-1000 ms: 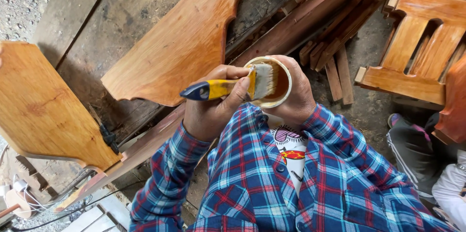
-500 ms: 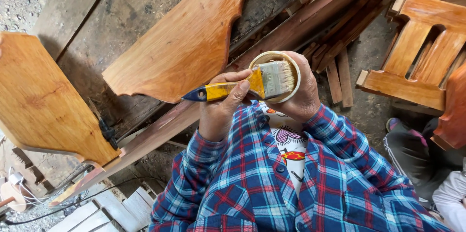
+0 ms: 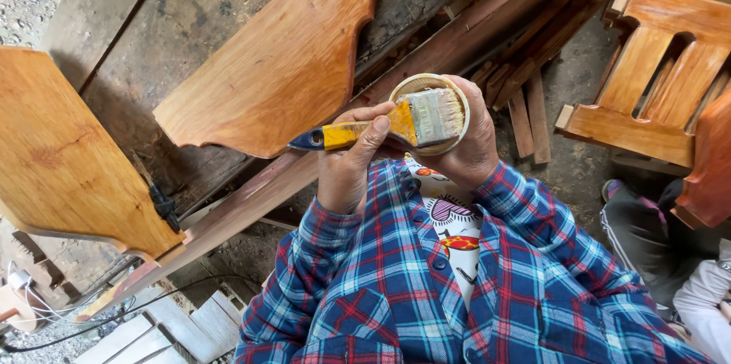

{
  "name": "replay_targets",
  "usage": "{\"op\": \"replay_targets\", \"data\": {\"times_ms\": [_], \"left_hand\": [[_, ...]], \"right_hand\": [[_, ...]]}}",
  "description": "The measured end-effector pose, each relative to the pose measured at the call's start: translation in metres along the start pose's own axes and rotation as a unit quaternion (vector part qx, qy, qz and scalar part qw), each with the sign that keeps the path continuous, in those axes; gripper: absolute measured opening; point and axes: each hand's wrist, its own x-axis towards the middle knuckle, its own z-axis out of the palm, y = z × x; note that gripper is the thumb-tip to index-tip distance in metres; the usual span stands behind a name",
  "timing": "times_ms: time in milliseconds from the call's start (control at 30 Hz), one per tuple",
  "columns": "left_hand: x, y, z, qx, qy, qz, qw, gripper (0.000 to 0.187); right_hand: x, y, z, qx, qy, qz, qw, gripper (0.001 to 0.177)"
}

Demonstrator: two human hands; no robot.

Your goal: The person applies a brown liquid finish to a curved wooden board using a paintbrush. They dip the brush into a small container to reload the finish and continue brushing the surface evenly.

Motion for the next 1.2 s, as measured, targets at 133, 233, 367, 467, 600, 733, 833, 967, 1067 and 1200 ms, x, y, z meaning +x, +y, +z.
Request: {"op": "replay_targets", "data": {"times_ms": [133,233,367,467,600,733,833,967,1067,1200], "left_hand": [[0.003,-0.003,-0.002,0.0,0.001,-0.001,1.0,0.029],[0.004,0.012,-0.002,0.037,-0.015,0.003,0.999,0.028],[0.009,0.043,0.0,0.165,-0.037,0.086,0.982,0.02],[0.01,0.061,0.004,0.295,-0.057,0.16,0.94,0.013],[0.006,0.081,0.017,0.47,-0.062,0.202,0.857,0.008],[0.009,0.091,0.029,0.547,-0.08,0.249,0.795,0.007],[0.014,0.092,0.033,0.569,-0.111,0.271,0.769,0.009],[0.019,0.084,0.036,0.625,-0.118,0.313,0.705,0.012],[0.019,0.088,0.042,0.65,-0.136,0.309,0.681,0.013],[0.019,0.094,0.047,0.653,-0.151,0.304,0.676,0.013]], "right_hand": [[0.001,0.002,-0.001,-0.008,0.005,0.003,1.0,0.09],[0.003,0.002,-0.003,-0.002,-0.015,-0.002,1.0,0.09],[0.01,-0.006,-0.003,-0.011,-0.041,-0.019,0.999,0.088],[0.012,-0.004,-0.002,0.002,-0.049,-0.02,0.999,0.088],[0.016,-0.003,-0.003,0.005,-0.053,-0.026,0.998,0.086],[0.02,-0.001,-0.004,-0.009,-0.054,-0.06,0.997,0.086],[0.023,-0.002,-0.004,-0.014,-0.058,-0.067,0.996,0.084],[0.025,-0.002,-0.004,-0.01,-0.059,-0.076,0.995,0.082],[0.026,0.004,-0.002,0.006,-0.068,-0.092,0.993,0.083],[0.029,-0.003,-0.002,0.011,-0.075,-0.086,0.993,0.083]]}}
